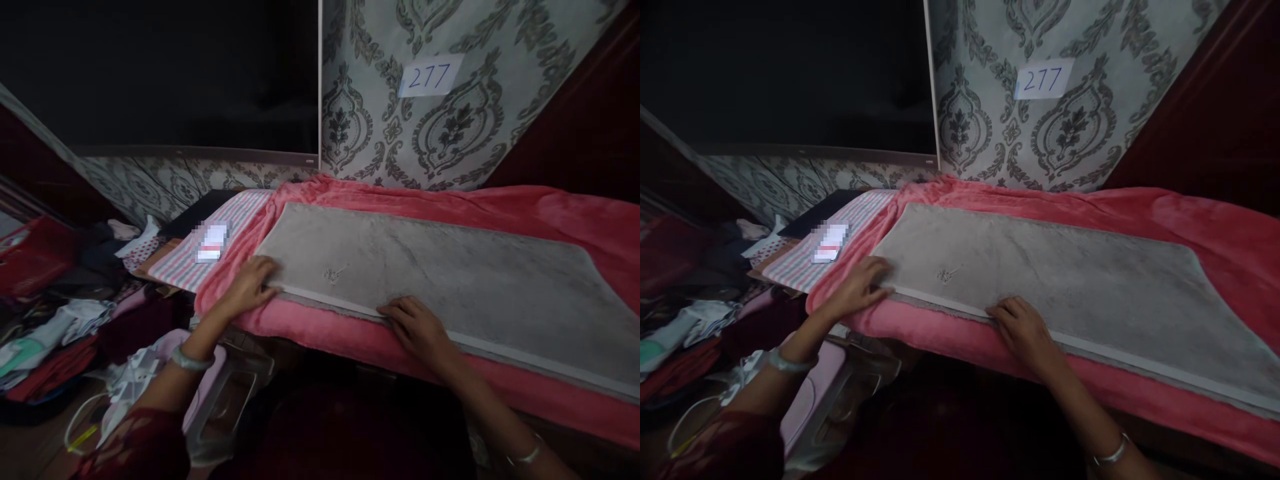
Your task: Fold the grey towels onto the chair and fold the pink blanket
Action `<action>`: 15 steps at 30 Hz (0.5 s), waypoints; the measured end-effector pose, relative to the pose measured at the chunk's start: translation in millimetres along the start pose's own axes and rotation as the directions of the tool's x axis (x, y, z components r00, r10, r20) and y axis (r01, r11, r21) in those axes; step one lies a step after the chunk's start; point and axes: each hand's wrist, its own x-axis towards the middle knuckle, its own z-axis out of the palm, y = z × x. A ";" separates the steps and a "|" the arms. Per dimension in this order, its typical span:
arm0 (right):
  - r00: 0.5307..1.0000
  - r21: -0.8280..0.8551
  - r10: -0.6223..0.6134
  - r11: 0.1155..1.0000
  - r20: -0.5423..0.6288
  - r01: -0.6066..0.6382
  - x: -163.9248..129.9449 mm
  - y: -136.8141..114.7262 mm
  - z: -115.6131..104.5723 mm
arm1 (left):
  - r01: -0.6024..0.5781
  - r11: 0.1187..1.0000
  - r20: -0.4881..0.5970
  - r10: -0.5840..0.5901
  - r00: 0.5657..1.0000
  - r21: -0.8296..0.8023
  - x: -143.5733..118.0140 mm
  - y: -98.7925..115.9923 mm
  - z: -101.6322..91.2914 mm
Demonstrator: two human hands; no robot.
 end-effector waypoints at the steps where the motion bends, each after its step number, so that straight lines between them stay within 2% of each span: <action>1: 1.000 0.006 -0.001 1.000 -0.002 0.001 -0.2 0.4 0.3 | -0.079 0.997 0.037 0.080 0.996 -0.015 -5.5 5.2 1.0; 4: 0.999 0.012 -0.020 1.000 -0.028 0.020 -0.3 2.3 1.0 | -0.153 0.988 0.060 0.152 0.987 0.010 -13.4 14.2 5.4; 11: 0.994 0.025 -0.044 0.999 -0.095 0.047 -1.6 3.3 5.7 | -0.168 0.976 0.072 0.160 0.985 0.136 -7.7 12.1 13.9; 13: 0.996 0.020 -0.044 0.999 -0.084 0.045 -2.4 1.6 2.9 | -0.159 0.977 0.077 0.149 0.986 0.143 -9.7 12.5 15.6; 15: 0.999 0.037 -0.032 0.999 -0.023 0.032 -0.2 -1.1 -6.1 | -0.155 0.978 0.090 0.143 0.986 0.142 -12.9 14.2 15.8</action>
